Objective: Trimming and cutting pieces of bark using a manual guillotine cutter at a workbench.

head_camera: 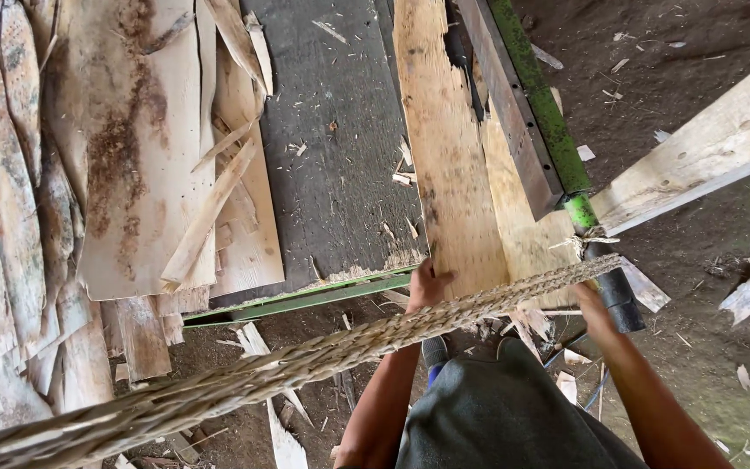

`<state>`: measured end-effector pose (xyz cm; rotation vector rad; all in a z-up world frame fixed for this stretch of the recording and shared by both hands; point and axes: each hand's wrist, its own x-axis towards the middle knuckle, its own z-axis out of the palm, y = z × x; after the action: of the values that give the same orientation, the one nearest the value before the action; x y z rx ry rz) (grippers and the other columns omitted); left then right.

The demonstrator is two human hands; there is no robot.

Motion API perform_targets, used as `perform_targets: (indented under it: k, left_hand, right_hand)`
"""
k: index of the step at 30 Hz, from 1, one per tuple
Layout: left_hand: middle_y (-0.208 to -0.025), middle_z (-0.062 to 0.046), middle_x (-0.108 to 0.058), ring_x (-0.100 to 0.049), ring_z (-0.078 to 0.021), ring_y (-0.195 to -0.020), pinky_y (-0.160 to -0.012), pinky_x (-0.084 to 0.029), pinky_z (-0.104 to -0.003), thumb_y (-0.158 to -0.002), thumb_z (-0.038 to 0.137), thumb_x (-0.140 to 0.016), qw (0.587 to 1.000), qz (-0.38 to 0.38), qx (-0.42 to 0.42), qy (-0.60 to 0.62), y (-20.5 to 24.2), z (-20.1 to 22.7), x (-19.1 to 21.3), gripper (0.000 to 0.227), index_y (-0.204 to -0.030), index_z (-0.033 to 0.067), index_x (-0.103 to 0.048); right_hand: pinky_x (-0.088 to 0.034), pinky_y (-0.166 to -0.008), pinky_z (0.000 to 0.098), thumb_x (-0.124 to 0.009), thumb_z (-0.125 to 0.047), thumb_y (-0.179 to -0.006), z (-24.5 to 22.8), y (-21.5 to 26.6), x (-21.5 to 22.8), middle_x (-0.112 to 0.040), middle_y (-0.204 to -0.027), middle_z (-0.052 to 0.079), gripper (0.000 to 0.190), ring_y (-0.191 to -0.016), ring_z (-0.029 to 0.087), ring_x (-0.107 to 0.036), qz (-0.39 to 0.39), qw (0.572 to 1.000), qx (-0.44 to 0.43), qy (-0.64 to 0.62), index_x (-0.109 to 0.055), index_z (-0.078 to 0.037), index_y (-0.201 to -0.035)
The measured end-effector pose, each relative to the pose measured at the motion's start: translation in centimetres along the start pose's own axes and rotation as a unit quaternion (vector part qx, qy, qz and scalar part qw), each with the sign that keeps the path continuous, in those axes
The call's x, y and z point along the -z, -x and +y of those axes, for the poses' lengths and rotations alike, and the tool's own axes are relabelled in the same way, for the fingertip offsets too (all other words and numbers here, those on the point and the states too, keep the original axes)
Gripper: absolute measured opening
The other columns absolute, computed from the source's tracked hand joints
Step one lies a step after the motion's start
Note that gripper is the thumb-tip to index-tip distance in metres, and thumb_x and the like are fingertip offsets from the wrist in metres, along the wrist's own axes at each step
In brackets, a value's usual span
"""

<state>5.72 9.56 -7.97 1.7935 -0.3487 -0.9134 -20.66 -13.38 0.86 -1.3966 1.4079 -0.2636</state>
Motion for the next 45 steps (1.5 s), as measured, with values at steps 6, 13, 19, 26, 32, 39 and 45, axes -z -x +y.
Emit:
perform_targets:
  k: [6,13,19,26,32,39,45]
  left_hand:
    - [-0.081,-0.006,-0.072,-0.063,-0.0133,-0.061,-0.05,-0.054,-0.031,-0.084,0.015,-0.081,0.994,0.104,0.002,-0.017,-5.2,2.1,-3.1,0.034,-0.112,0.0001,-0.068]
    - [-0.083,-0.01,-0.074,-0.065,-0.0179,-0.065,-0.056,-0.057,-0.035,-0.079,0.012,-0.077,0.985,0.163,0.04,-0.045,-11.7,4.4,-3.9,0.042,-0.119,0.0037,-0.066]
    - [-0.091,-0.013,-0.078,-0.073,-0.0227,-0.077,-0.072,-0.059,-0.038,-0.073,0.015,-0.08,0.977,0.209,-0.001,-0.042,-15.3,5.4,-2.7,0.036,-0.107,0.0044,-0.072]
    - [-0.093,-0.016,-0.077,-0.073,-0.0248,-0.081,-0.075,-0.058,-0.04,-0.073,0.012,-0.08,0.977,0.21,0.007,-0.038,-18.4,6.1,-2.5,0.036,-0.107,0.0034,-0.072]
    - [-0.093,-0.013,-0.076,-0.072,-0.0225,-0.079,-0.071,-0.059,-0.039,-0.073,0.013,-0.08,0.978,0.202,0.031,-0.051,-19.0,6.6,-2.2,0.038,-0.108,0.0054,-0.07]
    - [-0.088,-0.014,-0.076,-0.072,-0.0229,-0.075,-0.068,-0.059,-0.04,-0.079,0.014,-0.073,0.979,0.194,0.032,-0.054,-17.6,7.6,-2.3,0.028,-0.105,0.0045,-0.069]
    - [-0.088,-0.016,-0.076,-0.072,-0.0248,-0.076,-0.073,-0.058,-0.04,-0.077,0.012,-0.072,0.969,0.235,-0.003,-0.077,-17.7,7.7,-2.7,0.026,-0.101,0.0031,-0.072]
  right_hand:
    - [-0.046,-0.108,0.0394,-0.055,-0.042,-0.101,-8.4,1.0,4.5,-0.041,-0.159,0.019,0.073,-0.139,0.03,-0.049,-0.067,0.996,0.046,-0.041,-0.034,-0.008,-0.162]
    - [-0.056,-0.05,0.0361,-0.069,-0.017,-0.088,-13.2,5.7,4.8,-0.062,-0.089,0.019,0.071,-0.064,0.024,-0.061,-0.246,0.96,0.119,0.059,-0.04,-0.009,-0.153]
    - [-0.051,-0.039,0.0343,-0.071,-0.015,-0.092,-12.1,5.4,2.6,-0.064,-0.071,0.014,0.074,-0.049,0.022,-0.059,-0.163,0.956,0.096,0.222,-0.033,-0.018,-0.155]
    - [-0.051,-0.042,0.0329,-0.073,-0.015,-0.091,-9.3,4.2,1.4,-0.063,-0.072,0.014,0.075,-0.051,0.022,-0.062,-0.143,0.957,0.083,0.238,-0.032,-0.017,-0.154]
    - [-0.057,-0.038,0.0374,-0.068,-0.016,-0.094,-19.6,8.9,5.5,-0.064,-0.077,0.019,0.079,-0.049,0.025,-0.062,-0.189,0.934,0.082,0.291,-0.025,-0.024,-0.16]
    - [-0.056,-0.039,0.0314,-0.059,-0.009,-0.089,-10.4,4.0,2.2,-0.065,-0.089,0.015,0.067,-0.054,0.018,-0.064,-0.143,0.931,0.213,0.261,-0.036,-0.011,-0.152]
    - [-0.053,-0.039,0.0383,-0.072,-0.015,-0.086,6.5,-6.1,-4.8,-0.069,-0.081,0.02,0.081,-0.055,0.026,-0.063,-0.123,0.937,0.045,0.323,-0.03,-0.004,-0.153]
